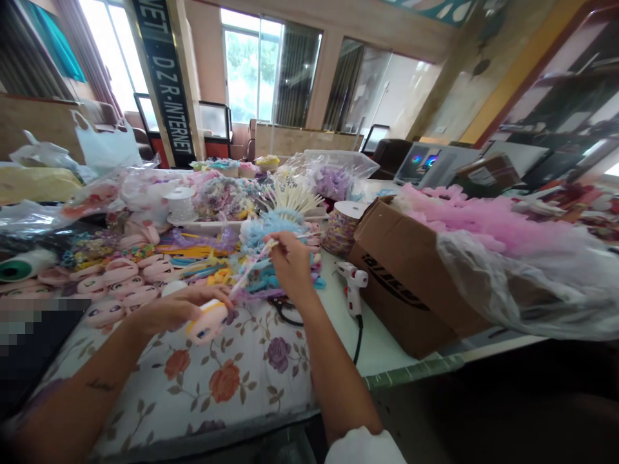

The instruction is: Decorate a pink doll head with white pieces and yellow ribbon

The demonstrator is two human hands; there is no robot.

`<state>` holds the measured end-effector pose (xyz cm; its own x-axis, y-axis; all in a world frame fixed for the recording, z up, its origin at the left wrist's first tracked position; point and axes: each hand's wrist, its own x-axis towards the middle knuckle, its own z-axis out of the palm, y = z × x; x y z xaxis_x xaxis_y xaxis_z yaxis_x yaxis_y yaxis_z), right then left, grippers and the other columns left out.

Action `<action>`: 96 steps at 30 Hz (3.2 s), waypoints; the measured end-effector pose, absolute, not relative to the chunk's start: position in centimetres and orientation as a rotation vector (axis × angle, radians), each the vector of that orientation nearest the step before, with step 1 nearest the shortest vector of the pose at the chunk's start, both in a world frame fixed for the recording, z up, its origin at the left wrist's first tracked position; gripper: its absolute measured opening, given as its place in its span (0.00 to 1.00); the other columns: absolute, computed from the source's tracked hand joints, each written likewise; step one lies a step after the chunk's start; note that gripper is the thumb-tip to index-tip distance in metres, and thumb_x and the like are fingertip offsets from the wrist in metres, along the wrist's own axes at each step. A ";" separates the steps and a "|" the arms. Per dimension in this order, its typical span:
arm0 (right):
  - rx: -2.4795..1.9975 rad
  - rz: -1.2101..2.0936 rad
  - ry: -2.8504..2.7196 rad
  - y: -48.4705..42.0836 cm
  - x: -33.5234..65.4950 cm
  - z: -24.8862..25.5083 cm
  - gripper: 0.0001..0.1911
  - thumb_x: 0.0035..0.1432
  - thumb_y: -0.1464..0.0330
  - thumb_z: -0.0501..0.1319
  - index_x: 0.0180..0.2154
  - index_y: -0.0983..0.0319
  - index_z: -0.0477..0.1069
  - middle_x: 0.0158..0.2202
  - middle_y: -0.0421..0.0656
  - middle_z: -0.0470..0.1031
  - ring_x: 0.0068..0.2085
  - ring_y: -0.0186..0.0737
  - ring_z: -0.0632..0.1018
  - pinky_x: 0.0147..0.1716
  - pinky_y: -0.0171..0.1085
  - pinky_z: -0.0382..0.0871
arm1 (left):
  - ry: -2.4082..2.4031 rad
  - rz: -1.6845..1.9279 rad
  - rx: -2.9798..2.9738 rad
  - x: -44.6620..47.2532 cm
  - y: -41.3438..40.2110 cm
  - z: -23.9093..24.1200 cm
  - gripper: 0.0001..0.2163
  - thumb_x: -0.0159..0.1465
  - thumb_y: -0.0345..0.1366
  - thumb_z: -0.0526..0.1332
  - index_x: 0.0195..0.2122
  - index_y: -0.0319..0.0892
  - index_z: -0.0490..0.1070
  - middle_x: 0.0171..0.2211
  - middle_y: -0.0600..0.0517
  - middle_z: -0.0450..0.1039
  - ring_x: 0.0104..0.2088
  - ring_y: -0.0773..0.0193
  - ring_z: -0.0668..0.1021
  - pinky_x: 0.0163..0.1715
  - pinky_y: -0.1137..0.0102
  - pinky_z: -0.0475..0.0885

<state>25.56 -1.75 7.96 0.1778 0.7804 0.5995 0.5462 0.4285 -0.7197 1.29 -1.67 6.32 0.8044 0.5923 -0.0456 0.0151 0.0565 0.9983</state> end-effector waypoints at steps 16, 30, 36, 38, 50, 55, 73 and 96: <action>-1.506 0.211 -1.547 -0.3 30.4 10.2 0.11 0.48 0.66 0.63 0.36 0.64 0.75 0.16 0.36 0.66 0.17 0.34 0.68 0.17 0.33 0.62 | 0.310 0.833 1.291 0.6 2.4 9.5 0.24 0.54 0.45 0.57 0.49 0.37 0.72 0.44 0.43 0.73 0.38 0.54 0.76 0.35 0.67 0.72; -1.161 0.545 -1.850 -0.7 23.5 11.8 0.09 0.56 0.65 0.59 0.29 0.63 0.74 0.16 0.35 0.65 0.19 0.31 0.67 0.19 0.31 0.59 | 0.479 0.537 1.522 2.4 3.4 10.9 0.17 0.53 0.39 0.62 0.45 0.43 0.73 0.37 0.50 0.73 0.32 0.64 0.74 0.30 0.73 0.68; -1.153 0.130 -1.608 -0.1 25.2 13.5 0.09 0.57 0.64 0.59 0.28 0.62 0.73 0.18 0.35 0.67 0.20 0.31 0.69 0.22 0.31 0.62 | 0.581 0.265 1.933 4.2 4.5 10.0 0.16 0.54 0.42 0.64 0.42 0.45 0.76 0.43 0.50 0.70 0.40 0.58 0.73 0.35 0.72 0.67; -1.099 0.067 -1.468 0.6 25.4 14.4 0.09 0.58 0.64 0.58 0.29 0.61 0.71 0.19 0.35 0.67 0.20 0.31 0.71 0.21 0.30 0.64 | 0.669 0.278 1.931 5.1 5.0 9.5 0.16 0.54 0.44 0.63 0.42 0.45 0.76 0.41 0.50 0.71 0.38 0.59 0.73 0.33 0.71 0.67; -0.986 0.134 -0.979 6.9 29.8 16.3 0.09 0.60 0.64 0.54 0.29 0.59 0.57 0.23 0.33 0.64 0.20 0.29 0.75 0.17 0.29 0.72 | 1.022 0.642 1.727 6.4 9.2 6.3 0.18 0.50 0.44 0.64 0.39 0.40 0.75 0.45 0.47 0.63 0.28 0.67 0.71 0.19 0.74 0.65; -1.045 0.609 -1.032 7.3 29.7 13.7 0.11 0.60 0.61 0.55 0.31 0.58 0.55 0.23 0.34 0.69 0.17 0.31 0.75 0.16 0.30 0.72 | 0.906 0.753 1.745 5.9 8.3 7.1 0.15 0.48 0.42 0.67 0.35 0.41 0.77 0.56 0.45 0.58 0.36 0.61 0.74 0.23 0.75 0.67; -0.814 0.927 -1.157 5.6 29.4 17.9 0.15 0.56 0.57 0.61 0.29 0.59 0.60 0.21 0.33 0.70 0.24 0.33 0.78 0.24 0.32 0.73 | 0.460 0.811 1.345 7.8 6.5 10.4 0.20 0.55 0.39 0.64 0.49 0.41 0.71 0.38 0.49 0.73 0.34 0.66 0.74 0.34 0.73 0.70; -0.851 0.983 -1.497 5.9 27.4 15.5 0.18 0.40 0.65 0.70 0.34 0.60 0.67 0.20 0.30 0.61 0.20 0.26 0.64 0.19 0.28 0.62 | 0.246 0.757 1.156 7.0 6.0 10.0 0.22 0.55 0.35 0.61 0.52 0.37 0.70 0.38 0.47 0.76 0.35 0.62 0.78 0.34 0.74 0.72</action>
<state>27.41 5.89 15.55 -0.1425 0.9081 0.3938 -0.0010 0.3977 -0.9175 6.96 6.00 9.99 0.7321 0.6520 0.1972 -0.4114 0.1924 0.8909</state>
